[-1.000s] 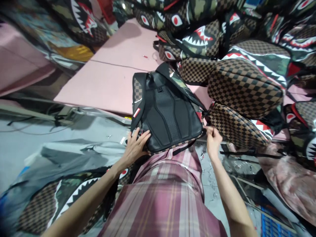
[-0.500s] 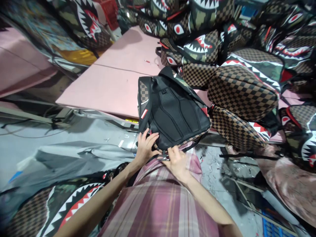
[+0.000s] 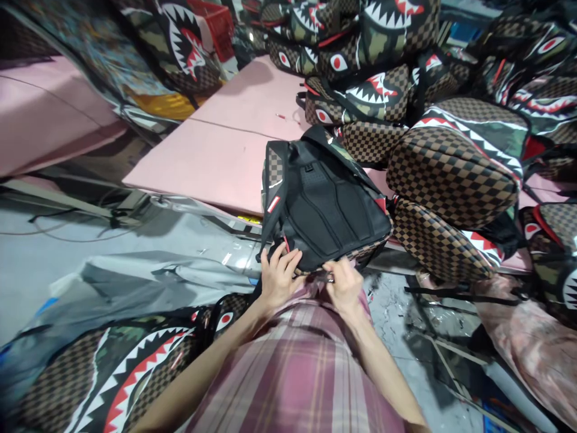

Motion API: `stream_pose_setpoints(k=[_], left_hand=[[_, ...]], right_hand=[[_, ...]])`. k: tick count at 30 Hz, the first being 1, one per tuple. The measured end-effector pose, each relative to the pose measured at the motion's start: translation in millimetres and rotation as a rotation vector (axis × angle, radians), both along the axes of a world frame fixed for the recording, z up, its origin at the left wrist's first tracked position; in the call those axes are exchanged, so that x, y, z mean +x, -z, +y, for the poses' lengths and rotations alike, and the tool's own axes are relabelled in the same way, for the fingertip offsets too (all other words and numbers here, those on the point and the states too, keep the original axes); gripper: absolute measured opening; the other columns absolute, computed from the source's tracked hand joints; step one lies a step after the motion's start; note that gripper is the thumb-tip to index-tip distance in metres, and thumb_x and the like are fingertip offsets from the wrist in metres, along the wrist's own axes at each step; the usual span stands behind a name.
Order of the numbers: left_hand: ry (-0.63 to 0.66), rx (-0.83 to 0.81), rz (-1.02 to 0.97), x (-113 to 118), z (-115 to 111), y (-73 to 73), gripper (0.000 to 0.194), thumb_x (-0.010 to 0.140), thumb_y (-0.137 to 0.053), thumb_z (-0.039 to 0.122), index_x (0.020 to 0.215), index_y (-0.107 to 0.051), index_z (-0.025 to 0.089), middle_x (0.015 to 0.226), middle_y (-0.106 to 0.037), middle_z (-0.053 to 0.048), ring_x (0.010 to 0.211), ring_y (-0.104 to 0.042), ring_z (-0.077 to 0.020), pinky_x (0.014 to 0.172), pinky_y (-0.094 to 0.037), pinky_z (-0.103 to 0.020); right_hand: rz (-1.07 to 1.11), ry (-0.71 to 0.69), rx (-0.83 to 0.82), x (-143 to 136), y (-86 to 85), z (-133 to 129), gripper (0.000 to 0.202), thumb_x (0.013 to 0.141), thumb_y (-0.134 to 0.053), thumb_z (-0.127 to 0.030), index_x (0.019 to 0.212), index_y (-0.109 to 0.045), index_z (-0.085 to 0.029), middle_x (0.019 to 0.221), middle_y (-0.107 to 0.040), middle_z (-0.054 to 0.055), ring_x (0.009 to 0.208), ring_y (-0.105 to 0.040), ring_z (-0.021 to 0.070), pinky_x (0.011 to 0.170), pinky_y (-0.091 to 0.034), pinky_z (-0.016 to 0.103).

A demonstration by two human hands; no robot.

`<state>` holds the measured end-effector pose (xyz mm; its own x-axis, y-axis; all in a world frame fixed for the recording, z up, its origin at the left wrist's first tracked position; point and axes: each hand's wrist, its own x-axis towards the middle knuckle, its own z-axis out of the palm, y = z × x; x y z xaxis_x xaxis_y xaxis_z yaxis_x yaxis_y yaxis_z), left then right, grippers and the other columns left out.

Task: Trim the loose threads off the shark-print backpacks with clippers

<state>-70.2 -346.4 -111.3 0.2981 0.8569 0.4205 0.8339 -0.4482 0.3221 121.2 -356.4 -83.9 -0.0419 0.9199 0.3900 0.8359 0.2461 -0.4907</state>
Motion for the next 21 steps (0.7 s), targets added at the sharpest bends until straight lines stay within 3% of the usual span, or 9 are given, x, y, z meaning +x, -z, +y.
stream_pose_setpoints(k=[4, 6, 9, 11, 14, 17, 19, 21], left_hand=[[-0.021, 0.023, 0.001, -28.8, -5.3, 2.4, 0.04, 0.079, -0.057, 0.029, 0.118, -0.055, 0.022, 0.114, -0.063, -0.008, 0.119, -0.044, -0.0295, 0.107, -0.011, -0.057], [-0.028, -0.021, 0.002, -47.3, -13.2, -0.2, 0.039, 0.079, -0.056, 0.024, 0.117, -0.056, 0.023, 0.115, -0.063, -0.006, 0.117, -0.047, -0.0277, 0.107, -0.015, -0.056], [-0.03, -0.252, -0.11, -65.1, -24.9, -10.1, 0.034, 0.078, -0.056, 0.023, 0.111, -0.061, 0.023, 0.112, -0.064, -0.007, 0.111, -0.051, -0.0268, 0.101, -0.034, -0.049], [-0.091, -0.499, -0.352, -63.5, -24.4, -16.9, 0.034, 0.079, -0.055, 0.027, 0.112, -0.06, 0.021, 0.111, -0.065, -0.008, 0.105, -0.056, -0.0248, 0.092, -0.045, -0.042], [-0.307, -0.782, -0.942, -42.7, 1.5, -19.7, 0.05, 0.081, -0.054, 0.032, 0.128, -0.046, 0.019, 0.131, -0.051, -0.011, 0.114, -0.053, -0.0215, 0.094, -0.044, -0.034], [-0.562, -0.813, -1.43, -17.1, 43.9, -15.7, 0.058, 0.081, -0.055, 0.03, 0.135, -0.036, 0.019, 0.148, -0.027, -0.01, 0.132, -0.033, -0.0194, 0.106, -0.03, -0.031], [-0.667, -0.777, -1.579, -5.5, 59.9, -15.0, 0.056, 0.08, -0.056, 0.027, 0.132, -0.038, 0.019, 0.148, -0.027, -0.009, 0.134, -0.028, -0.0181, 0.109, -0.024, -0.031], [-0.705, -0.784, -1.651, 1.3, 54.1, -16.5, 0.052, 0.077, -0.059, 0.026, 0.127, -0.043, 0.02, 0.142, -0.037, -0.009, 0.132, -0.032, -0.0185, 0.109, -0.025, -0.033]], right_hand=[[-0.029, 0.345, 0.058, 66.6, -13.2, 18.7, 0.023, 0.082, -0.043, -0.023, 0.08, -0.064, -0.018, 0.077, -0.059, 0.006, 0.072, -0.056, 0.0194, 0.064, -0.041, 0.029], [0.032, 0.305, -0.028, 93.2, -18.2, 20.3, 0.023, 0.082, -0.048, -0.032, 0.076, -0.065, -0.018, 0.075, -0.059, 0.006, 0.071, -0.055, 0.0197, 0.065, -0.041, 0.03], [0.288, 0.172, -0.23, 110.6, -16.1, 20.3, 0.023, 0.078, -0.054, -0.039, 0.077, -0.066, -0.019, 0.075, -0.062, 0.004, 0.072, -0.057, 0.0193, 0.067, -0.043, 0.03], [0.462, 0.231, -0.263, 109.7, -7.5, 26.4, 0.027, 0.076, -0.057, -0.041, 0.087, -0.067, -0.018, 0.082, -0.064, 0.004, 0.077, -0.057, 0.0194, 0.072, -0.044, 0.031], [0.578, 0.335, -0.26, 97.6, 11.8, 44.4, 0.041, 0.071, -0.063, -0.043, 0.1, -0.065, -0.015, 0.088, -0.063, 0.005, 0.079, -0.056, 0.0184, 0.078, -0.043, 0.033], [0.686, 0.375, -0.26, 81.3, 30.0, 56.2, 0.049, 0.068, -0.064, -0.045, 0.104, -0.062, -0.013, 0.083, -0.062, 0.004, 0.073, -0.054, 0.0156, 0.076, -0.043, 0.032], [0.747, 0.4, -0.236, 73.3, 38.1, 55.8, 0.049, 0.069, -0.064, -0.045, 0.106, -0.061, -0.013, 0.085, -0.062, 0.004, 0.074, -0.054, 0.0153, 0.076, -0.043, 0.031], [0.782, 0.427, -0.218, 69.8, 42.7, 51.9, 0.049, 0.068, -0.064, -0.046, 0.106, -0.061, -0.013, 0.091, -0.064, 0.006, 0.08, -0.056, 0.017, 0.079, -0.044, 0.032]])
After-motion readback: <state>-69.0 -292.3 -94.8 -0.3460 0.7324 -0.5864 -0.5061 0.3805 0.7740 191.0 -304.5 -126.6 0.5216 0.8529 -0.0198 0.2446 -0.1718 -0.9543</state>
